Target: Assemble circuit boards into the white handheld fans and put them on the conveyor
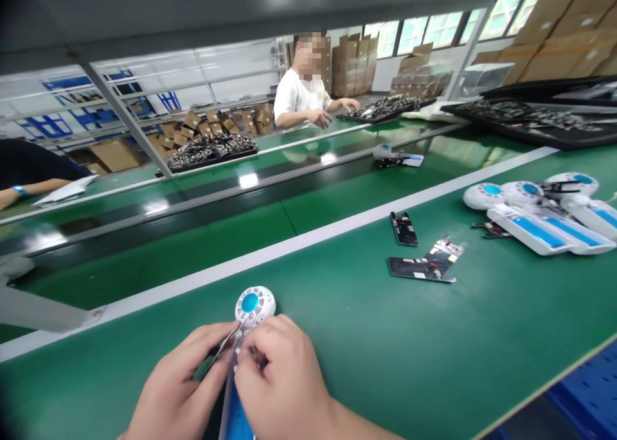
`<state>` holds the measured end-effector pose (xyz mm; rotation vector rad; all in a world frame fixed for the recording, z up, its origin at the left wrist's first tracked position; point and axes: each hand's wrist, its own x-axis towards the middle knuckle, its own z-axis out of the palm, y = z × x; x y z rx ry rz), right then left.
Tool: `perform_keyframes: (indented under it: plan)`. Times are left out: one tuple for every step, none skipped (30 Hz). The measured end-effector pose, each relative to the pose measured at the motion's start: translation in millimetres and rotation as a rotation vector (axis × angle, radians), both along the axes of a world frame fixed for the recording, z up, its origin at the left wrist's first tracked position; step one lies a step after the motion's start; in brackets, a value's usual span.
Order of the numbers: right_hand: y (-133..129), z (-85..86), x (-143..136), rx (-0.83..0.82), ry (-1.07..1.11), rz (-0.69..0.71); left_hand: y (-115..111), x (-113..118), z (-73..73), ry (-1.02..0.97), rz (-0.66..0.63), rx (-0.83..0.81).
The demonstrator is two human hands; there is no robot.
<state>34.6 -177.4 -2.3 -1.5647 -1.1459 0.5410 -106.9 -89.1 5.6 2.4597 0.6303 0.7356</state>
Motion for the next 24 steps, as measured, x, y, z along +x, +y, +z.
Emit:
perform_keyframes:
  plan:
    - [-0.9, -0.1, -0.4, 0.007, -0.031, -0.001, -0.7, 0.5, -0.5, -0.012, -0.023, 0.034]
    - [-1.4, -0.3, -0.4, 0.007, -0.041, -0.009, -1.1, 1.1, -0.3, -0.021, -0.046, 0.062]
    - [-1.8, -0.4, -0.2, 0.001, -0.041, -0.021, -1.4, 1.7, 0.2, -0.027, -0.064, 0.086]
    - [-1.9, -0.7, 0.0, -0.004, -0.039, -0.033, -1.6, 2.4, 0.8, -0.028, -0.074, 0.107]
    - [-2.0, -1.0, 0.2, -0.006, -0.039, -0.043, -1.6, 3.1, 1.4, -0.028, -0.085, 0.132]
    - [-2.1, -1.2, 0.4, -0.005, -0.044, -0.049, -1.4, 3.8, 1.8, -0.025, -0.096, 0.158]
    - [-2.2, -1.4, 0.6, 0.000, -0.049, -0.050, -1.2, 4.4, 2.0, -0.024, -0.109, 0.187]
    - [-2.4, -1.6, 0.7, 0.007, -0.054, -0.049, -0.7, 4.8, 2.0, -0.019, -0.122, 0.212]
    - [-2.7, -1.7, 0.8, 0.017, -0.056, -0.049, -0.2, 5.1, 1.8, -0.014, -0.134, 0.232]
    - [-3.0, -1.8, 1.0, 0.027, -0.057, -0.049, 0.3, 5.2, 1.4, -0.011, -0.144, 0.248]
    - [-3.4, -2.0, 1.1, 0.036, -0.060, -0.050, 0.8, 5.2, 1.0, -0.009, -0.151, 0.257]
    - [-3.8, -2.2, 1.2, 0.047, -0.066, -0.051, 1.2, 5.0, 0.6, -0.008, -0.153, 0.263]
    - [-4.1, -2.5, 1.2, 0.057, -0.075, -0.052, 1.3, 4.8, 0.1, -0.004, -0.154, 0.267]
    - [-4.3, -2.8, 1.3, 0.063, -0.088, -0.053, 1.3, 4.4, -0.3, 0.002, -0.152, 0.271]
    - [-4.5, -3.2, 1.4, 0.066, -0.105, -0.055, 1.1, 3.9, -0.7, 0.010, -0.153, 0.277]
    - [-4.6, -3.5, 1.4, 0.068, -0.123, -0.054, 0.7, 3.3, -0.9, 0.011, -0.155, 0.285]
    - [-4.7, -3.8, 1.6, 0.070, -0.142, -0.053, 0.3, 2.5, -1.0, 0.009, -0.159, 0.296]
    - [-4.8, -3.9, 1.7, 0.073, -0.160, -0.050, -0.2, 1.7, -0.9, 0.005, -0.165, 0.308]
    - [-4.8, -3.9, 1.9, 0.078, -0.180, -0.045, -0.5, 0.9, -0.5, 0.002, -0.172, 0.320]
    - [-4.9, -3.7, 2.1, 0.084, -0.199, -0.039, -0.7, 0.1, 0.1, -0.001, -0.182, 0.330]
    - [-5.0, -3.4, 2.2, 0.088, -0.217, -0.035, -0.7, -0.5, 0.9, 0.001, -0.192, 0.338]
    - [-5.1, -3.1, 2.2, 0.087, -0.231, -0.035, -0.6, -1.0, 1.8, 0.013, -0.199, 0.335]
    - [-5.1, -2.8, 2.0, 0.081, -0.237, -0.039, -0.5, -1.2, 2.8, 0.021, -0.211, 0.333]
    - [-5.1, -2.6, 1.8, 0.074, -0.237, -0.044, -0.4, -1.2, 3.9, 0.021, -0.221, 0.333]
